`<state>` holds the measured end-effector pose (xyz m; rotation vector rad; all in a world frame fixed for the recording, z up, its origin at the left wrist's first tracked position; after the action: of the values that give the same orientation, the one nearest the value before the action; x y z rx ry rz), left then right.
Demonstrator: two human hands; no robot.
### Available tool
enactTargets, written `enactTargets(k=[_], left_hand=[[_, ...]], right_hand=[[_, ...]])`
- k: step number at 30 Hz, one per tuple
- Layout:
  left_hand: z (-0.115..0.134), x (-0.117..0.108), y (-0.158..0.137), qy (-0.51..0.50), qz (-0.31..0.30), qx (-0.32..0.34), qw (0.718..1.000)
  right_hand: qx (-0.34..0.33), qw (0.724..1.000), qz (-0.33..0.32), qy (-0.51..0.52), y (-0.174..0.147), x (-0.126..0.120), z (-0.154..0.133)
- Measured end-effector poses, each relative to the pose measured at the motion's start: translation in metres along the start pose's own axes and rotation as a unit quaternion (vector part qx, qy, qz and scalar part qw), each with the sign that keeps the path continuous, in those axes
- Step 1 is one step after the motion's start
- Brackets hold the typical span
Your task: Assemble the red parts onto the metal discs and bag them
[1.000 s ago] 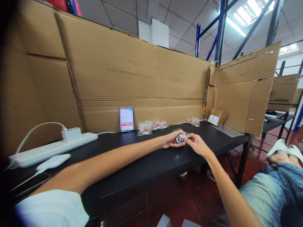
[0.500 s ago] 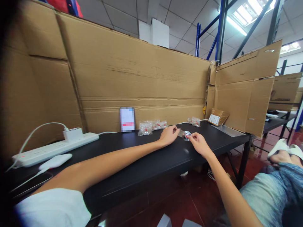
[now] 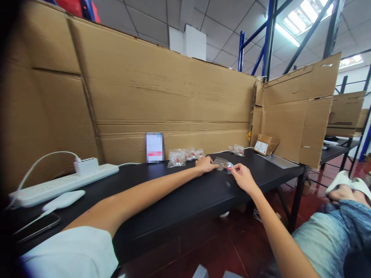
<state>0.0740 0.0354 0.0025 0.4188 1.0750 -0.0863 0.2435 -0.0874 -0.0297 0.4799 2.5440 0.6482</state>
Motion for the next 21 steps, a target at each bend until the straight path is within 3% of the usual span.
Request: enactTargets(k=[5, 10, 15, 21], left_hand=[[-0.003, 0.006, 0.004, -0.191, -0.03, 0.056, 0.98], [0.005, 0.011, 0.002, -0.386, -0.148, 0.179, 0.893], [0.005, 0.004, -0.001, -0.463, -0.167, 0.18, 0.852], [0.003, 0.001, -0.002, -0.522, -0.18, 0.166, 0.817]], right_hand=[[-0.016, 1.0, 0.009, -0.011, -0.001, 0.0, -0.002], [-0.044, 0.998, 0.006, -0.05, -0.004, 0.002, -0.009], [-0.032, 0.993, 0.047, -0.105, -0.003, 0.002, -0.007], [0.015, 0.971, 0.171, -0.164, 0.0, -0.005, 0.001]])
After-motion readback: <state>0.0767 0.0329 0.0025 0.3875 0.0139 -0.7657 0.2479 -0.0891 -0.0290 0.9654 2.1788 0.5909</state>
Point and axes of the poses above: each hand's wrist, its own y-axis towards the middle knuckle, its own x-axis out of the palm, z = x × y, the point moved 2 cm from there along y, towards the middle knuckle, and after that the axes turned 1 degree about y, right-handed, at the moved point
